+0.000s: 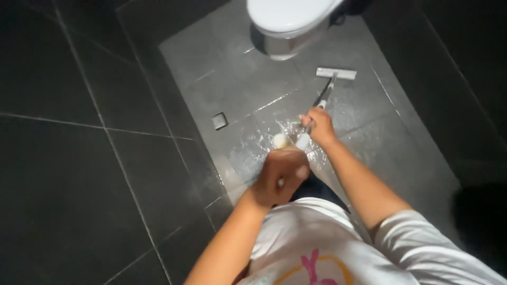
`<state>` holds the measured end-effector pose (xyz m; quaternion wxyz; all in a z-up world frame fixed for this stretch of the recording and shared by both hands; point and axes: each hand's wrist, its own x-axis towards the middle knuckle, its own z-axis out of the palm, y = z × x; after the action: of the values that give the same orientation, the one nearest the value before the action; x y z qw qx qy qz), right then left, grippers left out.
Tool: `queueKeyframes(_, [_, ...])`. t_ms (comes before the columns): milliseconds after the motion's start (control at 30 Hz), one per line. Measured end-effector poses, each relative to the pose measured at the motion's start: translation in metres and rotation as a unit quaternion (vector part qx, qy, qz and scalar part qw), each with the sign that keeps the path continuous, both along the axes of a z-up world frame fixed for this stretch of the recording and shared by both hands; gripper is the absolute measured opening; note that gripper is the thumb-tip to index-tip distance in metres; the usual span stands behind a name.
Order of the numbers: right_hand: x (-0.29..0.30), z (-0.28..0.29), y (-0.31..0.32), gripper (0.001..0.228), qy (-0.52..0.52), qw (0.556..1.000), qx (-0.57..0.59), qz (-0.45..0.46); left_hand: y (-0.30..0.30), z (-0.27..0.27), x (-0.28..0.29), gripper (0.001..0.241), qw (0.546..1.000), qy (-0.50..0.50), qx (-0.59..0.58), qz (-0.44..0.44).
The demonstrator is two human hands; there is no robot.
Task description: The person cleans the bathroom floor near a toilet using a squeegee to move water toward a floor drain.
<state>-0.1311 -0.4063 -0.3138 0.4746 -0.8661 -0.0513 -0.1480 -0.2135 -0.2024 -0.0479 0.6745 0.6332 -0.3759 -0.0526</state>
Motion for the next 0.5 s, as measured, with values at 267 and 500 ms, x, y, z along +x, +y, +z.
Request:
queueKeyframes(267, [-0.096,0.044,-0.006,0.031,0.048,0.992,0.101,0.05,-0.014,0.059,-0.038,0.013,0.989,-0.095,0.042,-0.107])
queueKeyframes(500, [-0.072,0.079,-0.041,0.035,-0.085,0.994,0.005,0.075,-0.051,0.087,-0.019,0.044,0.979,-0.122,0.003,-0.161])
